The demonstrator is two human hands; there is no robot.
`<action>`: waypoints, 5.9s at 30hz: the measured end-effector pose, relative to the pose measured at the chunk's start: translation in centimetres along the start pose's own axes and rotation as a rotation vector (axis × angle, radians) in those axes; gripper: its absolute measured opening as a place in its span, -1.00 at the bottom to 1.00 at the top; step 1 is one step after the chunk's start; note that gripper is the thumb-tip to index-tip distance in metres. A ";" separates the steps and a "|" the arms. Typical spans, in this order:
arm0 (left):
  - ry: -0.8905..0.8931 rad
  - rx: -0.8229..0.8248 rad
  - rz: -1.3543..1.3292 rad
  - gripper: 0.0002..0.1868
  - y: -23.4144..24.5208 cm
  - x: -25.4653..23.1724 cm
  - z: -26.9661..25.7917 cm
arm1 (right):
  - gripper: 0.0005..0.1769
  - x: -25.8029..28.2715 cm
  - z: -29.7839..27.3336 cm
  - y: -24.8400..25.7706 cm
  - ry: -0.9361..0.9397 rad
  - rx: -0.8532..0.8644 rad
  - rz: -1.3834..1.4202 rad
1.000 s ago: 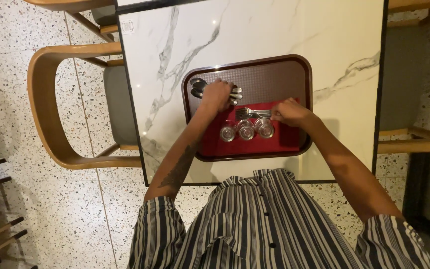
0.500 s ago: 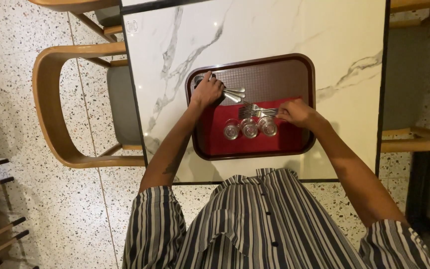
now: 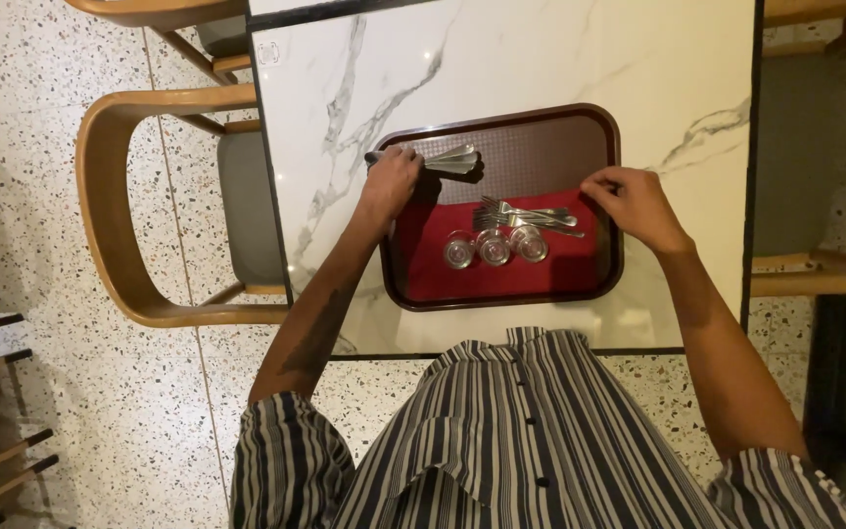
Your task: Clearing used silverware and glasses from a dining table onto a tray in a restaurant.
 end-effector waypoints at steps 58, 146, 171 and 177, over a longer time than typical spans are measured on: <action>-0.008 -0.470 -0.084 -0.82 11.3 -26.6 -5.5 | -0.52 -10.3 -8.4 -14.6 0.053 -0.103 -0.265; 0.830 -0.031 -0.682 -0.86 -1.4 4.7 -7.5 | -0.78 -7.3 10.6 -3.9 0.043 -0.008 -0.517; 1.002 0.085 -0.595 -0.83 2.6 6.7 -5.5 | -0.82 -6.4 11.5 -3.0 -0.066 -0.144 -0.505; 1.109 -0.221 -0.765 -0.42 6.4 4.7 -10.4 | -0.49 -6.6 8.8 -1.0 -0.039 -0.198 -0.200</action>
Point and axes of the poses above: each hand's wrist, its own z-axis towards the middle knuckle, its own y-axis out of the back of the hand, x = y × z, the point moved 10 cm from there along z, towards the middle knuckle, and after that the axes turned 8 degrees about -y, right-handed, at the moved point
